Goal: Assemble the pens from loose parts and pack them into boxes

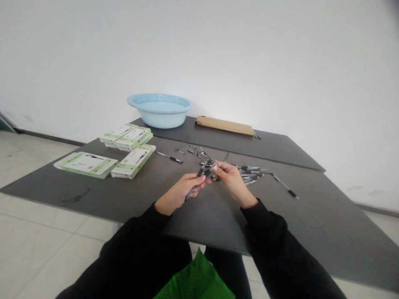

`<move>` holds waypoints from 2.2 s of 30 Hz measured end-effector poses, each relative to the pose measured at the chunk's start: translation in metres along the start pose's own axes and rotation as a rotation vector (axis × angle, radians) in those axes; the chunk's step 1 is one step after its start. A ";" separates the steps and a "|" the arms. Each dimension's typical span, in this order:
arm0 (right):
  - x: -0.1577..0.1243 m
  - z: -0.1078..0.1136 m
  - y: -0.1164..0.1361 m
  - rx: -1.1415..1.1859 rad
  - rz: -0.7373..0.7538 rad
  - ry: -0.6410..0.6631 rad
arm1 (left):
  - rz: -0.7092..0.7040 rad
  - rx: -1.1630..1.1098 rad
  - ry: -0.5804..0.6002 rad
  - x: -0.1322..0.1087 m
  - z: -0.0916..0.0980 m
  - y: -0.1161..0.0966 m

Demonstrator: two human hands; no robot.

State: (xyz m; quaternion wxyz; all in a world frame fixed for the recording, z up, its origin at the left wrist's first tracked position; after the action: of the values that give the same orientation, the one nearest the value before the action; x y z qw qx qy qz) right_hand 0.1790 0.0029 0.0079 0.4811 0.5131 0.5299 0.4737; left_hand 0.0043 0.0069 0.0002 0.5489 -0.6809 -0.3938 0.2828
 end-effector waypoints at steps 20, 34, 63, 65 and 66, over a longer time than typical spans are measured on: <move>0.027 0.048 0.006 -0.004 0.074 -0.303 | -0.125 0.157 -0.009 0.086 -0.018 0.011; 0.031 0.052 -0.005 0.066 0.071 -0.219 | -0.156 0.199 0.124 0.072 -0.018 0.006; 0.022 0.041 0.004 0.034 0.097 -0.202 | 0.008 -0.048 0.087 0.073 -0.018 0.005; 0.022 0.041 0.003 0.033 0.093 -0.204 | -0.032 0.000 0.027 0.073 -0.019 0.004; 0.022 0.040 0.002 0.033 0.088 -0.207 | -0.043 0.015 -0.003 0.072 -0.019 0.004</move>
State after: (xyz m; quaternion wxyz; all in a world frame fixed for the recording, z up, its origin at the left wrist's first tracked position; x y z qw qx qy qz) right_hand 0.2192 0.0255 0.0060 0.5035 0.5900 0.4622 0.4298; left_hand 0.0591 0.0579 0.0044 0.5594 -0.6676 -0.4071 0.2750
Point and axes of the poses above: each hand's wrist, its own x-axis towards the middle knuckle, its own z-axis out of the back of the hand, y = z × x, the point moved 1 cm from there along x, towards the middle knuckle, and after that the axes turned 12 degrees about -z, right-handed, at the moved point
